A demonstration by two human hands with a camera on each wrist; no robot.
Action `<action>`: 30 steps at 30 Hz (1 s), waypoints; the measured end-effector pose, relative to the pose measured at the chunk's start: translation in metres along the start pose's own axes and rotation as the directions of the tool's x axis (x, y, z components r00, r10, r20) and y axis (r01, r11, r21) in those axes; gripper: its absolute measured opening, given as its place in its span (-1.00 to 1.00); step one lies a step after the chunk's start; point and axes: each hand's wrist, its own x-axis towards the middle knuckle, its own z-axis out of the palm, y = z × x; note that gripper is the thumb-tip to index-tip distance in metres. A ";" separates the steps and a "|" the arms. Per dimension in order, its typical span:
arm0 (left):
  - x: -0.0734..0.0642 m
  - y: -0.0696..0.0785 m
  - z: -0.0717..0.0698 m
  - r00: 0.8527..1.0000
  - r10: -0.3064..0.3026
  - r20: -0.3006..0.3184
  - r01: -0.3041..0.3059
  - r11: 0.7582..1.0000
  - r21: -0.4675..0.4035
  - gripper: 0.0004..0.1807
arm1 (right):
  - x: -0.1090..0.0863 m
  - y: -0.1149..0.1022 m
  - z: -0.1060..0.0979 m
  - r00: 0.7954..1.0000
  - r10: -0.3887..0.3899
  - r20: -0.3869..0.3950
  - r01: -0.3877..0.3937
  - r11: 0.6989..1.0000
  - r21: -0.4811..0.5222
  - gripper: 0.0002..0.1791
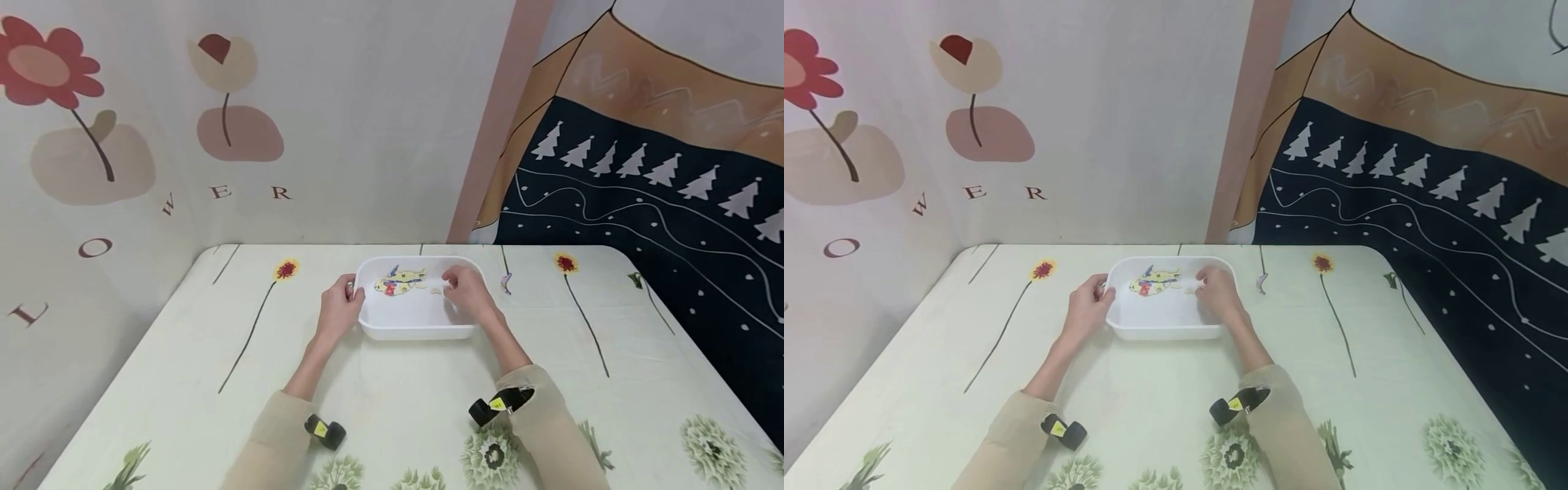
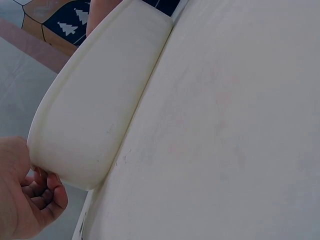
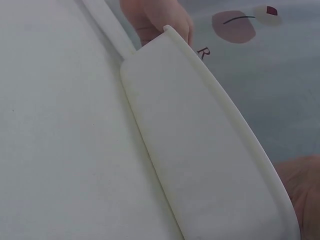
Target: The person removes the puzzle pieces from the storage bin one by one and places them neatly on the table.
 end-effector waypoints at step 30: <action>0.002 -0.001 0.001 1.000 -0.013 0.001 0.013 1.000 -0.009 -0.59 | 0.006 0.005 0.008 0.998 0.048 0.029 -0.046 0.998 -0.049 -0.95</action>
